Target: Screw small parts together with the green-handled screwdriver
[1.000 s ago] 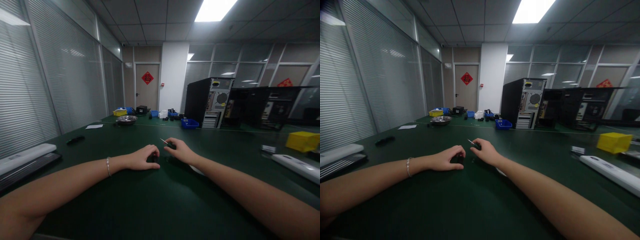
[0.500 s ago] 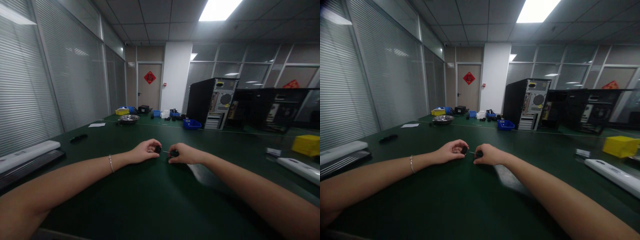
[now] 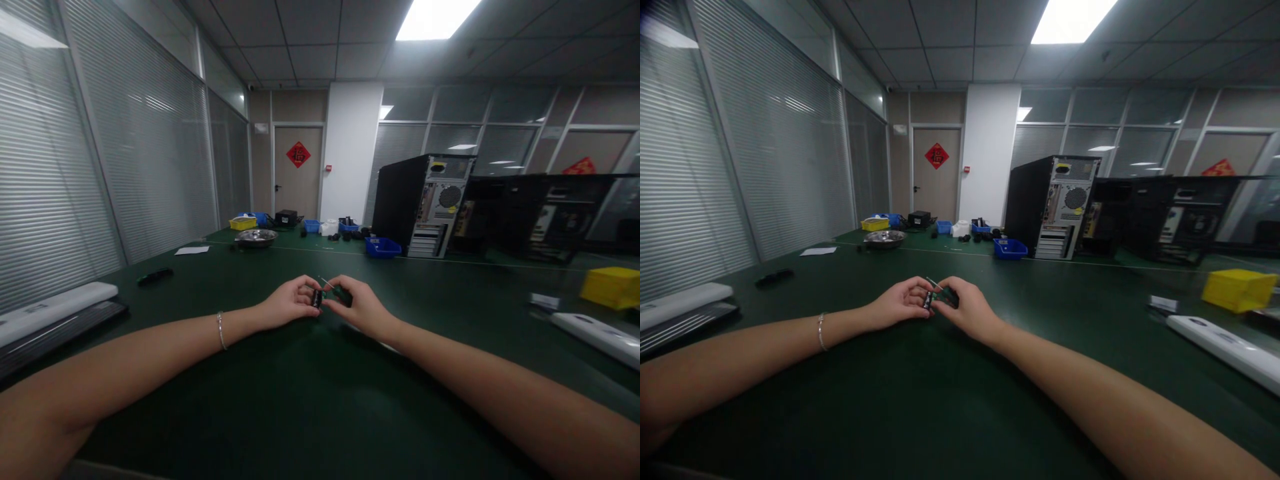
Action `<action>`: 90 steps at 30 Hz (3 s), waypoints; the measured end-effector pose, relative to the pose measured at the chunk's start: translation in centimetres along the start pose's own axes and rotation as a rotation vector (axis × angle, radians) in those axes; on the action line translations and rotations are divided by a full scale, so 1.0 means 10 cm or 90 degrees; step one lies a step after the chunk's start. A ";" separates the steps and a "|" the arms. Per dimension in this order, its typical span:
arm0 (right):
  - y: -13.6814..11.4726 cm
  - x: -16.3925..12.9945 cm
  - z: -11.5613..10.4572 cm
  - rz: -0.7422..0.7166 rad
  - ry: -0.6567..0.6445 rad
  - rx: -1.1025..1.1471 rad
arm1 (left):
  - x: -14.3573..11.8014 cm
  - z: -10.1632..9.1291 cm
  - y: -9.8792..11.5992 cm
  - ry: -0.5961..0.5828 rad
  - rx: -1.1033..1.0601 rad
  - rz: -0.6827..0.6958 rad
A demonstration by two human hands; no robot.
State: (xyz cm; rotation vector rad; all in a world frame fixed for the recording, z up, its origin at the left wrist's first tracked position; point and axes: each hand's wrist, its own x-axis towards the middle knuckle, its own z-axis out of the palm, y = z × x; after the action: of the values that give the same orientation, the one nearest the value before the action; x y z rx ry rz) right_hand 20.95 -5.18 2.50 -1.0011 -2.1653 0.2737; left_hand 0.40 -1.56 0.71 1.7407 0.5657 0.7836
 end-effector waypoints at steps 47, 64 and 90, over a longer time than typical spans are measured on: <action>-0.08 -0.10 0.09 -0.081 -0.087 -0.079 | 0.16 -0.47 -0.11 0.146 0.218 0.069; -0.09 -0.17 -0.04 -0.136 -0.165 -0.098 | -0.42 -1.97 -0.24 0.455 0.677 -0.224; 0.17 -0.10 0.05 -0.014 0.016 -0.023 | 0.09 0.04 0.02 0.154 0.318 0.106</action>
State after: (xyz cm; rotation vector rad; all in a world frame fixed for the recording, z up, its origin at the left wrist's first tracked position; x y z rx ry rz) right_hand 22.04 -4.71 0.83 -0.9946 -2.1640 0.2112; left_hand 1.34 -1.25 1.02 2.1854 0.8404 1.0433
